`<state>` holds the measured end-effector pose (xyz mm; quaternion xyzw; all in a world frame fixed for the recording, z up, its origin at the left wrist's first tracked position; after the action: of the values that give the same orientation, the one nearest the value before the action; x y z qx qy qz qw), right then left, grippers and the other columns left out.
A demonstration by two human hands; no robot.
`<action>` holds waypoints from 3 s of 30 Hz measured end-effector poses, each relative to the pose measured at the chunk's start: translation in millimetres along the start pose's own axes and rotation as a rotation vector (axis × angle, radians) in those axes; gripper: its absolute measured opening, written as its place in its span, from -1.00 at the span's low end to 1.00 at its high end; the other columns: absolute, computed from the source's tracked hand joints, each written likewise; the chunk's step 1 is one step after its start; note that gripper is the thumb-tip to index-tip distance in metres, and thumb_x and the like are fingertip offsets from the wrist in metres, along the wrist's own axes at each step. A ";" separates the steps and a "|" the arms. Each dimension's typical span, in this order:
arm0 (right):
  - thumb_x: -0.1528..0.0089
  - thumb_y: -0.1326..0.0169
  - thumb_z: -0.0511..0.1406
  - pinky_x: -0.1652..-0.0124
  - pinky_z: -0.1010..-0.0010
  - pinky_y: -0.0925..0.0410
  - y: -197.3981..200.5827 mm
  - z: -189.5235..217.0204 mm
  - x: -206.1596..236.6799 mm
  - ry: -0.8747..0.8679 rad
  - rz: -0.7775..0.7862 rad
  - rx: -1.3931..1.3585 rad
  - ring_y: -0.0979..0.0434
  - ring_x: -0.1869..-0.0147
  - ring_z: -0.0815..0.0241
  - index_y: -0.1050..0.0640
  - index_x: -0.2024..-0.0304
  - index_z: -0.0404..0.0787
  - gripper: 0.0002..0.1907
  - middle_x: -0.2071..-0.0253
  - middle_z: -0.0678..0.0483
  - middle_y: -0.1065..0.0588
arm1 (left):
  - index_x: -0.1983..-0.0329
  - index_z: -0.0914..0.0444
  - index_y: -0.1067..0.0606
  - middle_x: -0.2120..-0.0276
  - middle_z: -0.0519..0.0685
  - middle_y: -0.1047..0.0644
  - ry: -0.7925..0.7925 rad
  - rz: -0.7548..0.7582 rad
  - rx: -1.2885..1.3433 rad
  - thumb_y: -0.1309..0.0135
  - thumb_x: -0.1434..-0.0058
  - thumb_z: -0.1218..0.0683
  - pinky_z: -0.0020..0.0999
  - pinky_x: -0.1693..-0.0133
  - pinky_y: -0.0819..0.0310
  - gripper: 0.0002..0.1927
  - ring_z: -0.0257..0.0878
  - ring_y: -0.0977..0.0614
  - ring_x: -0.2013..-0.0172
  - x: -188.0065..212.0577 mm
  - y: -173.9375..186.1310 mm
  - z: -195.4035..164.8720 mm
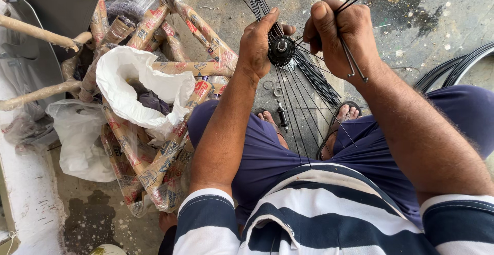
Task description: The person threads spokes through a bicycle hub and gathers a bundle of spokes by hand while seated.
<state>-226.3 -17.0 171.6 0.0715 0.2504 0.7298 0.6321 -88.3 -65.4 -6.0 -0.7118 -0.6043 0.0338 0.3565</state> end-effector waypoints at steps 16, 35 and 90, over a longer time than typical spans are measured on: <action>-0.62 0.15 0.02 0.47 0.45 -0.30 54.0 -8.8 21.3 0.191 -0.233 -0.465 -0.44 0.49 0.24 -0.47 0.25 -0.38 -0.39 0.39 -0.07 -0.49 | 0.21 0.35 -0.52 0.41 0.11 -0.64 -0.068 -0.021 0.069 -0.09 -0.33 -0.09 -0.26 0.46 -0.66 -0.64 -0.20 -0.68 0.48 -14.3 18.1 4.8; -0.57 0.17 0.02 0.49 0.37 -0.33 -2.1 39.7 -11.7 0.194 0.178 0.642 -0.48 0.51 0.21 -0.58 0.29 -0.29 -0.40 0.53 -0.02 -0.50 | 0.22 0.35 -0.58 0.47 0.04 -0.64 -0.077 -0.044 -0.067 -0.10 -0.29 -0.13 -0.24 0.51 -0.66 -0.59 -0.23 -0.65 0.55 -15.0 19.1 9.6; -0.61 0.26 0.01 0.55 0.50 -0.41 -28.2 28.5 -21.9 0.118 0.159 -0.078 -0.53 0.50 0.33 -0.42 0.14 -0.36 -0.43 0.46 0.02 -0.46 | 0.16 0.33 -0.58 0.35 -0.01 -0.63 -0.260 -0.219 -0.023 -0.04 -0.34 -0.13 -0.32 0.30 -0.63 -0.59 -0.31 -0.67 0.36 -15.3 41.2 -8.1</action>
<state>-185.2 -28.0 188.0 0.0233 0.2525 0.7897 0.5587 -54.0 -83.3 -28.4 -0.6353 -0.7197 0.0798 0.2686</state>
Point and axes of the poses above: each hand's wrist, its own x-axis away from the middle knuckle, its own y-axis out of the back of the hand, z = x × y, the point moved 10 cm from there along -x, towards the middle knuckle
